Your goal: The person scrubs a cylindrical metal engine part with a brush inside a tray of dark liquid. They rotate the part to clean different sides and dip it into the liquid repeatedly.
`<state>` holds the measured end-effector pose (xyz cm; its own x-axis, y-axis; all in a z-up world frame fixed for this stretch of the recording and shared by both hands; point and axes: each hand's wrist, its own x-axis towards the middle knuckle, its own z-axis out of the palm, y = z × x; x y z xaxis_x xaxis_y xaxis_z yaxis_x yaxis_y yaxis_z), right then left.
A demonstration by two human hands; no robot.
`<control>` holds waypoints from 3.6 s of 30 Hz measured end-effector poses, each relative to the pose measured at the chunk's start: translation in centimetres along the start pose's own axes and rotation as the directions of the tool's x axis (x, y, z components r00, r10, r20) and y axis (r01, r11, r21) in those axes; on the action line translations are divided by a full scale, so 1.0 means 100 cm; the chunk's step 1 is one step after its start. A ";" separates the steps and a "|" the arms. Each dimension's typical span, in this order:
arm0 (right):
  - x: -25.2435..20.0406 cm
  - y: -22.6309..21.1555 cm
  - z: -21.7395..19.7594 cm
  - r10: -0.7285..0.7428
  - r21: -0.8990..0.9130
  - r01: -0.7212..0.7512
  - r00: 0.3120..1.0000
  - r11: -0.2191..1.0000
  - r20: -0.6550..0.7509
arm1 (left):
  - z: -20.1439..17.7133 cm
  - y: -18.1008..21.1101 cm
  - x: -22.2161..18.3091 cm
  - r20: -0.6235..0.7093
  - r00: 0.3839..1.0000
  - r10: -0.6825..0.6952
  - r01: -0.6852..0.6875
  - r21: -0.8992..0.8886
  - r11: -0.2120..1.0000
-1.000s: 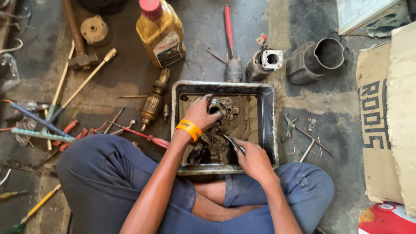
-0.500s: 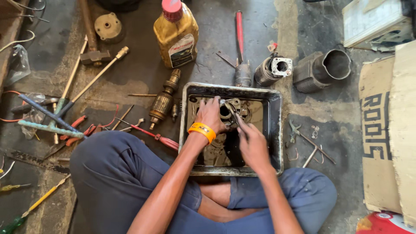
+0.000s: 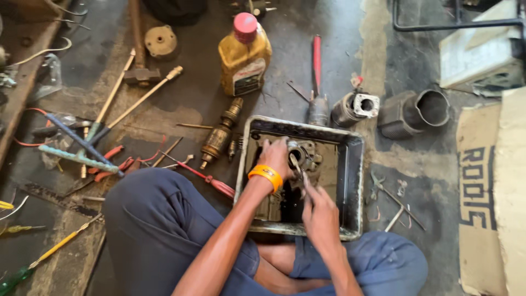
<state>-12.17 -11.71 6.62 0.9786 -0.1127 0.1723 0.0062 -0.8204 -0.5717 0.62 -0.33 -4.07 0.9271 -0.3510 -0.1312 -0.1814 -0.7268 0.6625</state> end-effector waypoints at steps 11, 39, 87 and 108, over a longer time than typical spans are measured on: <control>-0.004 0.029 -0.001 -0.095 -0.116 0.083 0.990 0.990 -0.100 | 0.016 -0.007 0.007 -0.093 0.992 0.081 -0.090 -0.092 0.992; -0.009 0.060 -0.012 0.039 0.014 -0.038 0.994 0.999 -0.098 | -0.008 0.050 -0.026 -0.035 0.996 0.084 -0.085 -0.026 0.996; -0.031 0.048 -0.035 0.309 0.017 -0.309 0.951 0.951 -0.027 | -0.021 0.064 -0.027 0.189 0.982 -0.018 0.017 0.006 1.000; -0.049 0.116 -0.059 0.498 0.252 -0.644 0.737 0.722 0.457 | -0.026 0.047 -0.008 -0.025 0.999 -0.048 0.047 -0.056 0.997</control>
<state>-18.11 -23.98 3.86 0.8183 -0.2355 -0.5243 -0.5741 -0.3789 -0.7259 -0.09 -1.91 1.10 0.9428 -0.3006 -0.1441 -0.1195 -0.7084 0.6956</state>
